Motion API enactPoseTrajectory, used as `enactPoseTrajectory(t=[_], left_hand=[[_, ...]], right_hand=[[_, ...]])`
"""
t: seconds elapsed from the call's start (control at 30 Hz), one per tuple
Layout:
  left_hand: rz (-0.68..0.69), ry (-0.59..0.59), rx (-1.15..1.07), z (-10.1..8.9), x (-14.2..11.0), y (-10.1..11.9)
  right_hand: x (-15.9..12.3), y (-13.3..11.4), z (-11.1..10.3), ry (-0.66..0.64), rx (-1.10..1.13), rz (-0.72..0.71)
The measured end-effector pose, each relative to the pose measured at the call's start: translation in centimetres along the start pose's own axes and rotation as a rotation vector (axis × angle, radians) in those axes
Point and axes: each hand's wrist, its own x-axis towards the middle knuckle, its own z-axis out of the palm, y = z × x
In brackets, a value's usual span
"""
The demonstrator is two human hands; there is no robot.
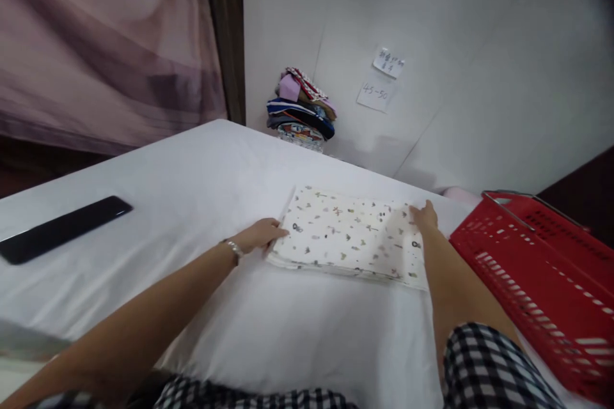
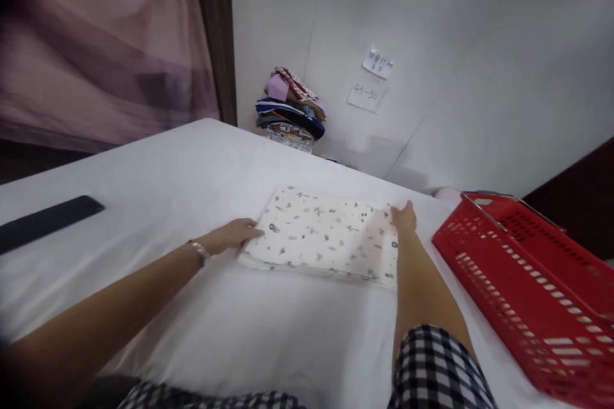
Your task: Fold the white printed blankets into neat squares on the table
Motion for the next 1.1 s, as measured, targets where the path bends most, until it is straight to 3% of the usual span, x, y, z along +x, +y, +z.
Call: enactPoseTrajectory(t=[0.1, 0.2, 0.3, 0.4, 0.5, 0.63, 0.73, 0.9, 1.1], left_hand=[[-0.029, 0.023, -0.09, 0.8, 0.4, -0.2], [-0.034, -0.033, -0.226, 0.5, -0.2, -0.9], [-0.04, -0.028, -0.285, 0.2, -1.6, -1.1], [-0.042, 0.006, -0.317, 0.3, -3.1, -1.4], [0.001, -0.004, -0.394, 0.7, -4.4, -2.4], [0.142, 0.009, -0.444, 1.5, -5.4, -4.3], [0.301, -0.014, -0.487, 2.3, -5.7, -5.3], [0.442, 0.039, -0.458, 3.2, -5.5, -5.7], [0.471, 0.067, -0.422, 3.2, -5.1, -6.1]], right_hand=[[-1.8, 0.5, 1.5, -0.064, -0.149, -0.095], [-6.1, 1.0, 4.1, -0.231, -0.24, -0.342], [-10.4, 1.3, 5.7, -0.36, -0.241, -0.487], [-13.6, 0.7, 5.7, -0.351, -0.208, -0.598], [-16.9, -1.7, 5.7, -0.352, -0.04, -0.619], [-22.2, -6.5, 7.2, -0.529, 0.256, -0.654], [-25.6, -9.8, 8.9, -0.632, 0.356, -0.711], [-27.9, -12.9, 11.0, -0.626, 0.286, -0.785], [-28.3, -13.4, 11.8, -0.608, 0.187, -0.819]])
